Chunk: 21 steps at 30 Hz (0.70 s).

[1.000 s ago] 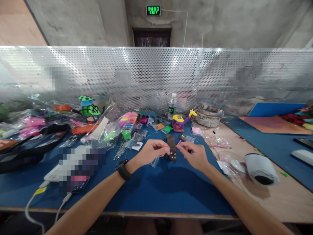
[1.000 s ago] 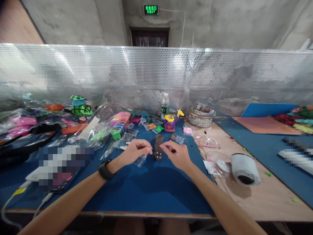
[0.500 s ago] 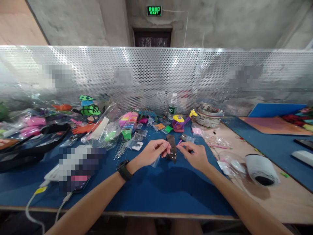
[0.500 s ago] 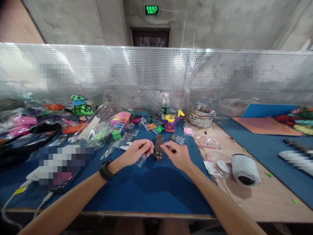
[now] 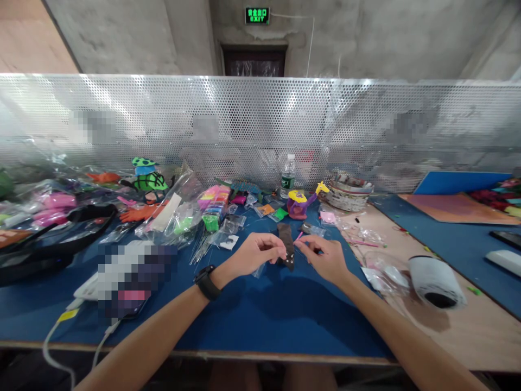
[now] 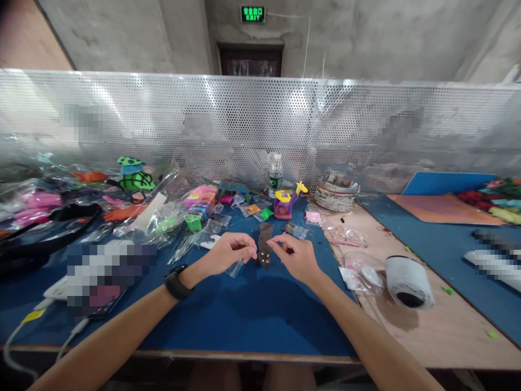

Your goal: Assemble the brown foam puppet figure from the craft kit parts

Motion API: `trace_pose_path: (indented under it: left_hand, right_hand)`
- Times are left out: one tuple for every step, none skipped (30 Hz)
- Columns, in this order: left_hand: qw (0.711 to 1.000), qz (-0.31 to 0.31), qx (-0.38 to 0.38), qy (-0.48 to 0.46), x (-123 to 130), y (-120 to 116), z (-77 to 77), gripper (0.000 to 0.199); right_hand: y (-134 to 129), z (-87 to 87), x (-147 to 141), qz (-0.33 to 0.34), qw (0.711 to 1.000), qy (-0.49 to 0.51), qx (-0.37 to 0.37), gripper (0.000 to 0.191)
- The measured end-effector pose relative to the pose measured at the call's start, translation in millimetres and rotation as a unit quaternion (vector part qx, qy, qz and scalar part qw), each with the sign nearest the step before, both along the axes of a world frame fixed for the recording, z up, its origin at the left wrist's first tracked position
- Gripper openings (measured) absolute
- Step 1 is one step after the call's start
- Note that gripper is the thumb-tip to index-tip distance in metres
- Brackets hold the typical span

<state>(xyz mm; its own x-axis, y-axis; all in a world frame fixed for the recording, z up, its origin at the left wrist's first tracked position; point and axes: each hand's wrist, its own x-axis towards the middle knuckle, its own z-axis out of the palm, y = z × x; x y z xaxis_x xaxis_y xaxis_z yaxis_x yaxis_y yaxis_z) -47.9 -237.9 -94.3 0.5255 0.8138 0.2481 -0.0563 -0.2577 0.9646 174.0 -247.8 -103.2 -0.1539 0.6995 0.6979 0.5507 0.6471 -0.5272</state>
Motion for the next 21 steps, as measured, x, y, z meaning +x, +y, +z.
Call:
trace_pose_path:
  left_hand:
    - [1.0, -0.001, 0.0, -0.001, 0.2, -0.3, 0.4, 0.028]
    - [1.0, -0.002, 0.0, -0.002, 0.6, -0.8, 1.0, 0.028]
    - [1.0, -0.003, -0.002, -0.003, 0.9, -1.4, 1.7, 0.029]
    - [1.0, -0.002, -0.003, -0.004, 1.4, -2.1, 2.5, 0.029]
    - [1.0, 0.001, -0.003, -0.004, 1.8, -2.8, 3.3, 0.029]
    - [1.0, 0.006, -0.001, -0.004, 2.2, -3.5, 4.0, 0.028]
    - [1.0, 0.01, 0.001, -0.004, 2.5, -4.1, 4.5, 0.028]
    - [1.0, 0.014, 0.001, -0.007, 2.6, -4.5, 4.7, 0.027]
    - [1.0, 0.016, -0.001, -0.013, 2.7, -4.6, 4.7, 0.027]
    - [1.0, 0.016, -0.004, -0.021, 2.6, -4.7, 4.4, 0.027]
    - [0.999, 0.013, -0.009, -0.027, 2.5, -4.6, 4.0, 0.026]
    - [0.999, 0.01, -0.013, -0.033, 2.3, -4.4, 3.4, 0.025]
    - [0.999, 0.006, -0.017, -0.036, 2.1, -4.3, 2.7, 0.025]
    - [0.999, 0.003, -0.018, -0.037, 2.0, -4.2, 2.2, 0.024]
    - [0.999, 0.001, -0.018, -0.036, 1.9, -4.4, 1.7, 0.024]
    - [0.999, -0.001, -0.017, -0.034, 1.9, -4.7, 1.5, 0.023]
    - [0.999, -0.003, -0.016, -0.032, 2.0, -5.1, 1.4, 0.023]
    - [0.999, -0.005, -0.014, -0.031, 2.2, -5.8, 1.6, 0.022]
    - [0.999, -0.007, -0.012, -0.03, 2.4, -6.4, 1.8, 0.022]
    - [0.999, -0.009, -0.009, -0.029, 2.5, -7.2, 2.2, 0.022]
    - [1.0, -0.01, -0.006, -0.028, 2.7, -7.9, 2.6, 0.022]
  right_hand:
    - [-0.1, 0.0, 0.0, -0.001, 1.0, -0.001, -0.003, 0.031]
    - [-0.2, 0.0, 0.1, -0.003, 1.0, -0.001, -0.006, 0.032]
    - [-0.3, 0.0, 0.2, -0.005, 1.0, -0.002, -0.007, 0.032]
    - [-0.4, 0.0, 0.4, -0.006, 1.0, -0.002, -0.008, 0.032]
    - [-0.4, 0.0, 0.5, -0.006, 1.0, -0.003, -0.008, 0.031]
    - [-0.4, 0.0, 0.8, -0.006, 1.0, -0.004, -0.008, 0.031]
    - [-0.4, -0.1, 1.0, -0.006, 1.0, -0.005, -0.007, 0.03]
    - [-0.3, -0.2, 1.3, -0.005, 1.0, -0.006, -0.007, 0.03]
    - [-0.2, -0.3, 1.5, -0.004, 1.0, -0.007, -0.006, 0.029]
    - [0.0, -0.5, 1.6, -0.003, 1.0, -0.007, -0.005, 0.028]
    - [0.2, -0.7, 1.7, -0.002, 1.0, -0.006, -0.004, 0.027]
    - [0.4, -0.9, 1.8, -0.001, 1.0, -0.004, -0.003, 0.027]
    - [0.5, -1.0, 1.8, 0.0, 1.0, -0.003, -0.002, 0.027]
    - [0.7, -1.2, 1.7, 0.0, 1.0, -0.002, -0.002, 0.027]
    - [0.8, -1.2, 1.6, -0.001, 1.0, -0.001, -0.002, 0.027]
    - [0.8, -1.3, 1.5, -0.001, 1.0, 0.0, -0.004, 0.028]
    - [0.8, -1.2, 1.3, -0.002, 1.0, 0.0, -0.006, 0.028]
    - [0.8, -1.2, 1.1, -0.004, 1.0, 0.0, -0.007, 0.028]
    - [0.8, -1.1, 1.0, -0.006, 1.0, 0.001, -0.006, 0.028]
    - [0.7, -1.0, 0.8, -0.007, 1.0, 0.002, -0.005, 0.028]
    - [0.6, -1.0, 0.7, -0.007, 1.0, 0.003, -0.005, 0.027]
